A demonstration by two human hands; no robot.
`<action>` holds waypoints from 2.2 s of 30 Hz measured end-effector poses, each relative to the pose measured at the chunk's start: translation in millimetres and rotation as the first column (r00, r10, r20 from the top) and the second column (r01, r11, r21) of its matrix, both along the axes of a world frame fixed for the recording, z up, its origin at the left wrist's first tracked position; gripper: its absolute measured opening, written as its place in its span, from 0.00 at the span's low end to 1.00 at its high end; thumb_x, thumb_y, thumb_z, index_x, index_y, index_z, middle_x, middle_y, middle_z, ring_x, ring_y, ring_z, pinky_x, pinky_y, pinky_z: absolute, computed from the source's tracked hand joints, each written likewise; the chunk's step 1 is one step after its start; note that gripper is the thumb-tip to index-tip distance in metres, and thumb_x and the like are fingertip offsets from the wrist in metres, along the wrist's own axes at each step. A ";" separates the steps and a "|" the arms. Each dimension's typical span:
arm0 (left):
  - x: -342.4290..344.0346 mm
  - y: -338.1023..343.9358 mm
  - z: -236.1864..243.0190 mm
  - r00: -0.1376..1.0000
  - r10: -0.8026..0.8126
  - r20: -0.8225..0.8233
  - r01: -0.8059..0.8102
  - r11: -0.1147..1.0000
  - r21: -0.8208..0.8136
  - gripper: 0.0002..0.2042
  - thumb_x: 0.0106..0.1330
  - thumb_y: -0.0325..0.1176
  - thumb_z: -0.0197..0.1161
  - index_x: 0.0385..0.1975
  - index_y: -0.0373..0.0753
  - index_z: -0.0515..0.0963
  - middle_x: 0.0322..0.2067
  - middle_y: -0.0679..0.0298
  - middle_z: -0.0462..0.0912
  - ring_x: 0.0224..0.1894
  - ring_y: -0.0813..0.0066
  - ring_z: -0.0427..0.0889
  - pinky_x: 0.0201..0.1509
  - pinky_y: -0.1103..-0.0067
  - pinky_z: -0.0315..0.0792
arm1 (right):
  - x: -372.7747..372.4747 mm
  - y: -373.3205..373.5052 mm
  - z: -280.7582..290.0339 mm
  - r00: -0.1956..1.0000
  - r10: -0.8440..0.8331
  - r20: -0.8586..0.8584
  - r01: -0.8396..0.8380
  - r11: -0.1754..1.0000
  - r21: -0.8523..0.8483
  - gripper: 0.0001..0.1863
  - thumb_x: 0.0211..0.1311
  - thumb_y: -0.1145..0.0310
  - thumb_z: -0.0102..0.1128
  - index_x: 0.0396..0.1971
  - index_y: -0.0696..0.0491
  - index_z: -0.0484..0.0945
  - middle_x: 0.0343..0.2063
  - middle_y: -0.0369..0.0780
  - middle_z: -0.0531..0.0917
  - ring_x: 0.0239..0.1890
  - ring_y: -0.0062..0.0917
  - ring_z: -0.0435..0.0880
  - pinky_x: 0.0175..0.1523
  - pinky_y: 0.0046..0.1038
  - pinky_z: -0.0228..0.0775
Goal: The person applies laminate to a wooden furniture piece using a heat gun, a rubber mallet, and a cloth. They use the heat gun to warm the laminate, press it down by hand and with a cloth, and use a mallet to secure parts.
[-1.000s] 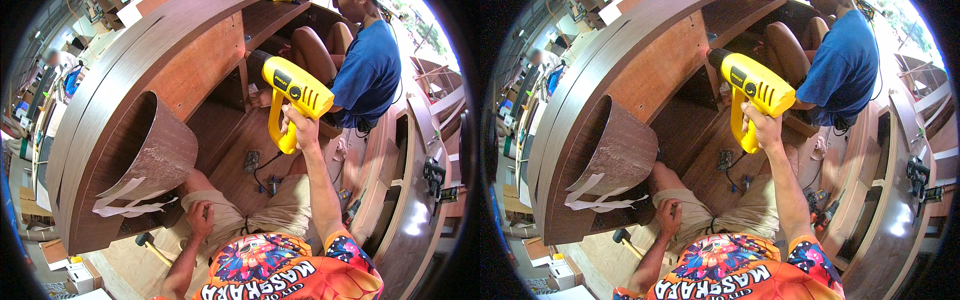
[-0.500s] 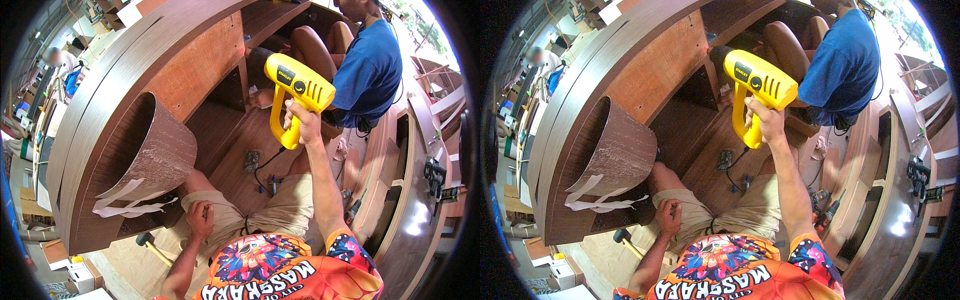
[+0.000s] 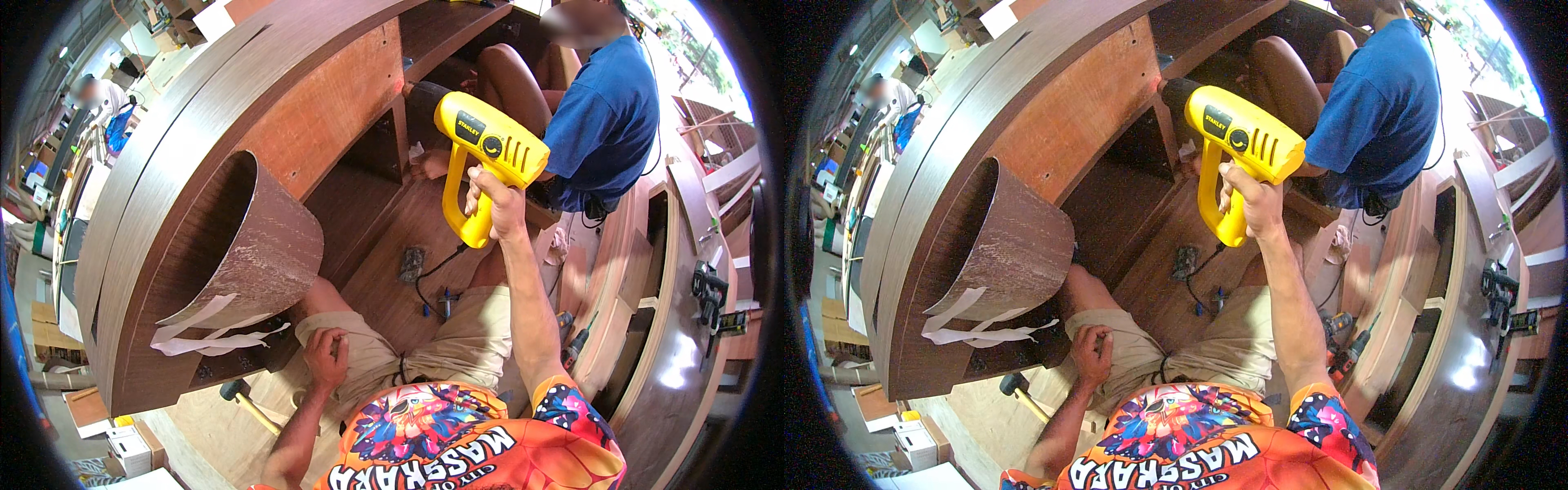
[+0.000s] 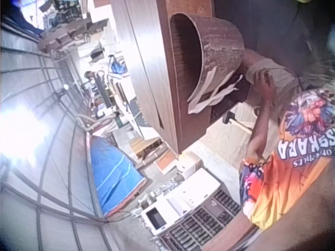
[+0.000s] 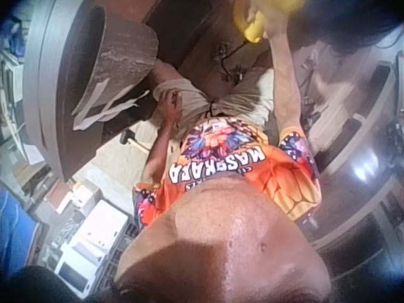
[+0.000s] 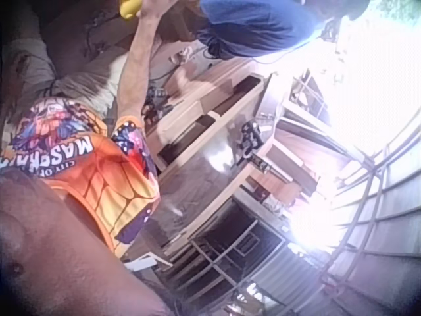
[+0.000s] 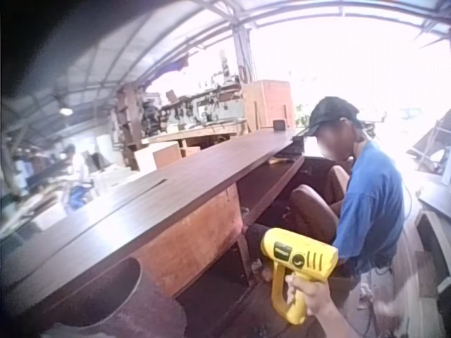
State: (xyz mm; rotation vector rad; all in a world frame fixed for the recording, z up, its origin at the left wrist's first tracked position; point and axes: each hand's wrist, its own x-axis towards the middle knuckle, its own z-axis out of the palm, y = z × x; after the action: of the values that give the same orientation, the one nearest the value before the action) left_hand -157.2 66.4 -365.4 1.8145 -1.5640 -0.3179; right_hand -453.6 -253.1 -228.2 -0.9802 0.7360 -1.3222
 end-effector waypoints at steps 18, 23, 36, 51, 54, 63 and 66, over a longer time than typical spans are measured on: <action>2.3 -1.2 -1.8 1.000 -0.007 0.007 0.007 1.000 0.004 0.05 0.69 0.33 0.65 0.40 0.41 0.82 0.37 0.60 0.82 0.40 0.56 0.82 0.44 0.63 0.74 | 5.2 -8.5 35.8 1.000 0.013 0.017 -0.012 0.997 -0.075 0.09 0.65 0.71 0.69 0.41 0.56 0.79 0.20 0.35 0.79 0.16 0.21 0.79 0.24 0.26 0.75; 0.2 -4.2 2.5 1.000 -0.015 0.011 0.015 1.000 -0.017 0.05 0.69 0.32 0.65 0.40 0.41 0.82 0.36 0.61 0.82 0.39 0.57 0.82 0.44 0.63 0.74 | 1.7 -13.3 53.6 1.000 0.026 0.010 -0.025 0.992 -0.126 0.12 0.66 0.69 0.70 0.44 0.56 0.78 0.21 0.35 0.79 0.18 0.21 0.80 0.26 0.25 0.78; -0.5 -0.7 2.2 1.000 0.005 0.010 -0.005 1.000 0.006 0.05 0.68 0.32 0.65 0.40 0.41 0.82 0.37 0.61 0.82 0.40 0.56 0.82 0.45 0.63 0.75 | 2.0 -4.4 67.3 0.998 0.055 0.006 -0.054 0.990 -0.133 0.09 0.65 0.73 0.68 0.43 0.58 0.81 0.20 0.35 0.80 0.17 0.20 0.80 0.24 0.26 0.75; -0.9 -0.4 1.9 1.000 0.019 -0.009 -0.019 1.000 -0.002 0.04 0.67 0.31 0.66 0.38 0.41 0.83 0.37 0.61 0.83 0.41 0.57 0.83 0.45 0.64 0.76 | 12.0 86.2 39.5 0.902 0.139 -0.409 -0.298 0.886 -0.356 0.13 0.68 0.78 0.66 0.50 0.58 0.84 0.36 0.37 0.87 0.33 0.19 0.85 0.40 0.25 0.78; -1.0 0.2 1.0 0.999 0.031 -0.026 -0.030 0.999 0.022 0.04 0.67 0.31 0.66 0.38 0.41 0.82 0.37 0.61 0.83 0.40 0.57 0.83 0.44 0.65 0.76 | 12.3 91.0 32.5 0.870 -0.047 -0.490 -0.240 0.829 -0.505 0.13 0.65 0.78 0.69 0.49 0.56 0.85 0.35 0.34 0.88 0.34 0.17 0.86 0.41 0.23 0.79; 0.9 0.2 -6.1 1.000 -0.007 -0.018 0.006 0.999 -0.050 0.04 0.68 0.31 0.65 0.39 0.41 0.83 0.36 0.60 0.83 0.39 0.57 0.82 0.44 0.64 0.75 | 8.3 117.4 -14.2 0.807 0.076 -0.586 -0.294 0.912 -0.286 0.25 0.51 0.73 0.80 0.51 0.55 0.84 0.49 0.41 0.88 0.52 0.29 0.87 0.59 0.33 0.77; 4.7 2.3 -8.4 0.999 -0.017 0.033 0.016 1.000 0.021 0.06 0.68 0.33 0.67 0.40 0.40 0.83 0.39 0.59 0.84 0.41 0.56 0.83 0.47 0.64 0.77 | 13.7 120.1 -13.3 0.880 0.106 -0.463 -0.245 0.936 -0.251 0.27 0.51 0.73 0.80 0.54 0.55 0.82 0.49 0.41 0.87 0.50 0.29 0.87 0.58 0.31 0.77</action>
State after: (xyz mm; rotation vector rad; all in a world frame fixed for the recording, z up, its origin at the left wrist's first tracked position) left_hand -152.4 68.6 -373.8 1.8324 -1.6050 -0.3144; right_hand -439.9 -133.0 -241.4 -1.5978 0.7724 -1.0740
